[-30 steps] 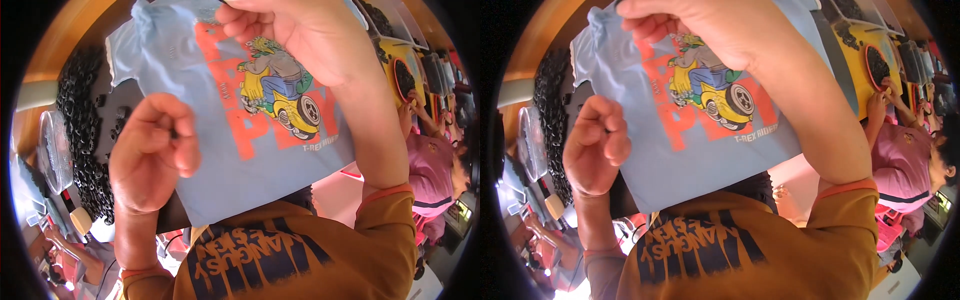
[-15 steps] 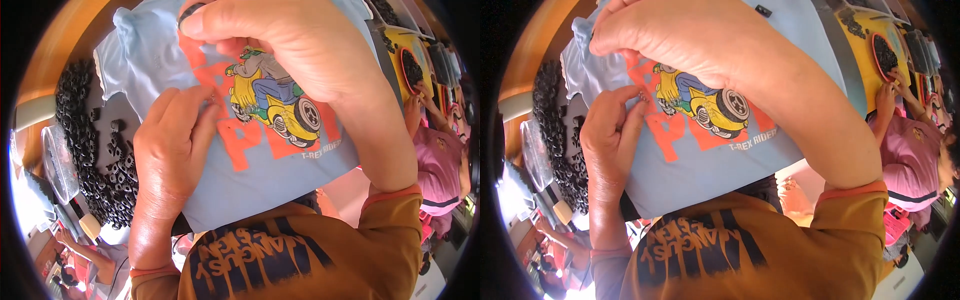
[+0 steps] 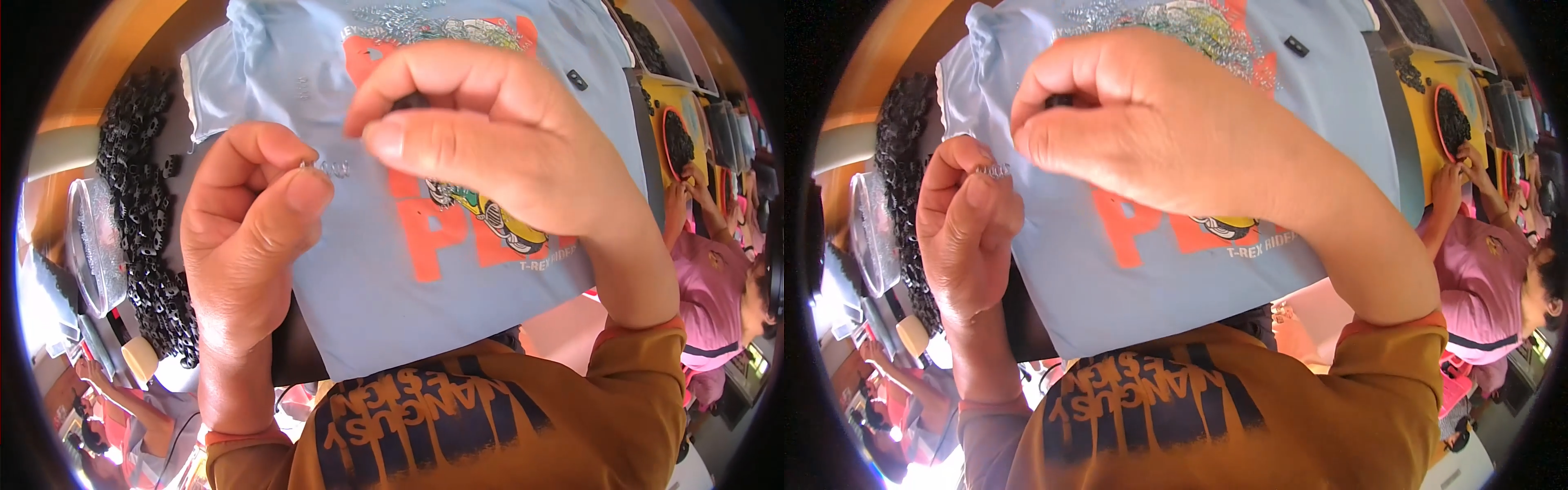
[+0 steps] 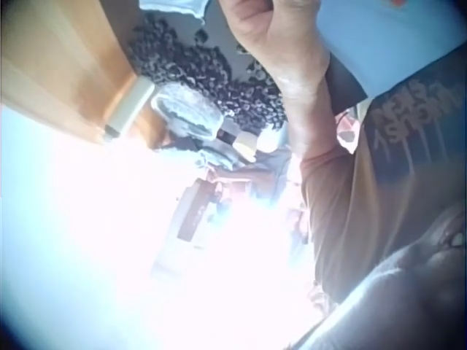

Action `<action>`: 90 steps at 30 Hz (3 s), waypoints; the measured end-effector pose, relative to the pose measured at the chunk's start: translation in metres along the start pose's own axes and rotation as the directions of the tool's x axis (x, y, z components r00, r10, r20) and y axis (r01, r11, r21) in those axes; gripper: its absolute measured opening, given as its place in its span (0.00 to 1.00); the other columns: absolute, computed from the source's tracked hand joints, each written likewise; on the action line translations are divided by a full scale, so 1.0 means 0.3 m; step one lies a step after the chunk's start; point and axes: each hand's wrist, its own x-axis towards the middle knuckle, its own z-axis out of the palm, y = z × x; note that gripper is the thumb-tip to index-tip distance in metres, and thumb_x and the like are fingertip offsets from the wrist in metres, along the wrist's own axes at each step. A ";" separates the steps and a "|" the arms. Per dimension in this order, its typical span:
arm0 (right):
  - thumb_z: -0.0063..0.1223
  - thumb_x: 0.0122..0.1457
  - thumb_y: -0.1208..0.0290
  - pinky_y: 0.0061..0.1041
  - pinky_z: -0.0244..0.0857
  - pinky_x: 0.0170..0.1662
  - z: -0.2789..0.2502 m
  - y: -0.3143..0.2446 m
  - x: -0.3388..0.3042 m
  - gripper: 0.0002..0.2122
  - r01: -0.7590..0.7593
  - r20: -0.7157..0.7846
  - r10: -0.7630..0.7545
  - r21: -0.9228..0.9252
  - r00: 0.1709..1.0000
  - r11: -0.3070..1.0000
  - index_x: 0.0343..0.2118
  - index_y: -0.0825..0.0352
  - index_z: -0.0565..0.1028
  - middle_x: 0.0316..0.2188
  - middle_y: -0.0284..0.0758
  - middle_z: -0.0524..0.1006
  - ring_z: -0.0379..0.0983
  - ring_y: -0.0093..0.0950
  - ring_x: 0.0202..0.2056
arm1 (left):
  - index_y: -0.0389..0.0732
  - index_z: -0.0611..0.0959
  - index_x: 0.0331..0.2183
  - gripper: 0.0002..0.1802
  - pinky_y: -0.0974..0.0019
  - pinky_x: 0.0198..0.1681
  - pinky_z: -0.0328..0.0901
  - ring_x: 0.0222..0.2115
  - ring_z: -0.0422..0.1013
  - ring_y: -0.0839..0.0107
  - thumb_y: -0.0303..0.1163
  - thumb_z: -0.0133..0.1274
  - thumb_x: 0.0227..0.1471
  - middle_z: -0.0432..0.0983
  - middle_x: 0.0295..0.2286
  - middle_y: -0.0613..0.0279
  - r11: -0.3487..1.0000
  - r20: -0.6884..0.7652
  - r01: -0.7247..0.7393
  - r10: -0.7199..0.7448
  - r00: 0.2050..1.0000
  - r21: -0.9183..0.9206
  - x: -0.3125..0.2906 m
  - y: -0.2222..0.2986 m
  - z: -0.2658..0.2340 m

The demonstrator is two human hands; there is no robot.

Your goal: Assembling small black plastic components by inserting a metal spring into the housing and clicking the parts together.

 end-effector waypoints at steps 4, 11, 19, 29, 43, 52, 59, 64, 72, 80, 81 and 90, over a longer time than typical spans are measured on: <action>0.52 0.57 0.69 0.17 0.58 0.20 0.016 0.017 -0.029 0.09 -0.024 0.129 -0.004 0.213 0.992 0.977 0.33 0.70 0.76 0.17 0.27 0.70 0.66 0.15 0.18 | 0.37 0.76 0.37 0.12 0.83 0.26 0.53 0.22 0.59 0.88 0.27 0.60 0.51 0.70 0.24 0.75 0.999 -0.004 -0.034 0.034 0.999 0.005 -0.006 -0.009 0.008; 0.53 0.59 0.74 0.13 0.56 0.25 0.004 0.008 -0.025 0.06 -0.072 0.117 0.053 0.162 0.992 0.984 0.36 0.72 0.74 0.23 0.26 0.70 0.64 0.11 0.25 | 0.35 0.77 0.40 0.12 0.83 0.31 0.55 0.26 0.61 0.88 0.24 0.58 0.52 0.69 0.25 0.75 0.967 -0.029 -0.102 0.112 0.993 0.232 -0.011 -0.006 0.024; 0.54 0.58 0.76 0.13 0.57 0.28 0.007 0.021 -0.032 0.05 0.089 0.055 -0.088 -0.016 0.995 0.996 0.34 0.71 0.75 0.24 0.26 0.72 0.64 0.11 0.25 | 0.35 0.78 0.37 0.10 0.82 0.29 0.55 0.26 0.61 0.88 0.26 0.58 0.52 0.69 0.25 0.75 0.961 -0.040 -0.018 0.030 0.999 0.276 -0.015 0.003 0.028; 0.57 0.52 0.79 0.16 0.60 0.30 0.011 0.020 -0.032 0.04 0.275 0.057 -0.269 -0.246 0.961 0.929 0.31 0.69 0.76 0.26 0.28 0.75 0.67 0.16 0.26 | 0.35 0.76 0.36 0.10 0.79 0.18 0.46 0.16 0.53 0.87 0.30 0.54 0.54 0.66 0.20 0.75 0.993 0.024 0.119 -0.119 0.993 -0.018 -0.005 -0.001 0.009; 0.59 0.50 0.79 0.18 0.60 0.26 0.035 0.023 -0.036 0.04 0.344 0.083 -0.342 -0.413 0.936 0.843 0.29 0.67 0.75 0.24 0.29 0.73 0.68 0.18 0.24 | 0.35 0.76 0.34 0.14 0.77 0.17 0.44 0.14 0.50 0.86 0.38 0.49 0.60 0.58 0.16 0.76 0.969 0.010 0.238 -0.238 0.971 -0.069 -0.005 0.010 0.030; 0.57 0.52 0.80 0.16 0.61 0.31 0.012 0.018 -0.027 0.05 0.194 0.040 -0.191 -0.128 0.981 0.973 0.32 0.70 0.75 0.26 0.28 0.74 0.68 0.15 0.28 | 0.35 0.72 0.39 0.11 0.78 0.18 0.45 0.14 0.50 0.86 0.33 0.47 0.59 0.59 0.19 0.76 0.978 -0.069 0.087 -0.076 0.995 0.188 -0.018 0.004 0.049; 0.55 0.53 0.80 0.15 0.60 0.32 0.009 0.010 -0.027 0.04 0.068 0.095 -0.069 0.011 0.993 0.998 0.33 0.71 0.75 0.27 0.28 0.73 0.67 0.14 0.29 | 0.35 0.76 0.33 0.05 0.77 0.26 0.56 0.22 0.60 0.81 0.26 0.52 0.54 0.69 0.23 0.68 0.606 0.164 -0.341 0.329 0.930 0.718 -0.021 0.003 0.031; 0.54 0.53 0.81 0.16 0.61 0.33 0.012 0.007 -0.031 0.05 0.091 0.081 -0.085 -0.066 0.993 0.994 0.33 0.71 0.75 0.27 0.27 0.73 0.67 0.14 0.29 | 0.36 0.77 0.27 0.04 0.71 0.25 0.62 0.21 0.65 0.73 0.26 0.55 0.52 0.71 0.21 0.63 0.421 0.278 -0.466 0.435 0.856 0.778 -0.010 -0.012 0.027; 0.53 0.53 0.81 0.16 0.62 0.34 0.026 0.027 -0.026 0.05 0.213 0.050 -0.210 -0.079 0.976 0.974 0.33 0.71 0.75 0.27 0.28 0.74 0.67 0.15 0.29 | 0.36 0.77 0.30 0.13 0.77 0.23 0.54 0.20 0.58 0.83 0.37 0.49 0.58 0.66 0.21 0.72 0.959 0.043 -0.002 -0.010 0.999 0.285 -0.028 0.000 0.030; 0.53 0.55 0.79 0.14 0.59 0.29 0.031 0.013 -0.035 0.06 -0.015 -0.006 0.017 0.263 1.000 0.965 0.36 0.72 0.74 0.26 0.28 0.74 0.66 0.13 0.27 | 0.34 0.75 0.37 0.07 0.82 0.26 0.53 0.22 0.56 0.87 0.27 0.51 0.56 0.64 0.22 0.75 0.609 0.061 -0.282 0.357 0.932 0.742 -0.018 -0.024 0.040; 0.53 0.56 0.79 0.14 0.59 0.29 0.029 0.014 -0.031 0.06 -0.019 -0.003 0.020 0.263 1.000 0.965 0.36 0.72 0.74 0.26 0.28 0.74 0.66 0.13 0.27 | 0.34 0.75 0.37 0.07 0.82 0.27 0.54 0.23 0.57 0.87 0.25 0.52 0.55 0.64 0.23 0.74 0.592 0.066 -0.284 0.362 0.930 0.754 -0.024 -0.022 0.043; 0.54 0.58 0.75 0.12 0.57 0.26 0.032 0.018 -0.025 0.07 0.054 0.028 -0.059 0.149 0.998 0.987 0.38 0.71 0.75 0.27 0.26 0.74 0.66 0.11 0.25 | 0.36 0.77 0.32 0.04 0.80 0.25 0.57 0.22 0.59 0.87 0.26 0.54 0.53 0.67 0.21 0.74 0.767 -0.024 -0.216 0.289 0.957 0.604 -0.024 -0.018 0.033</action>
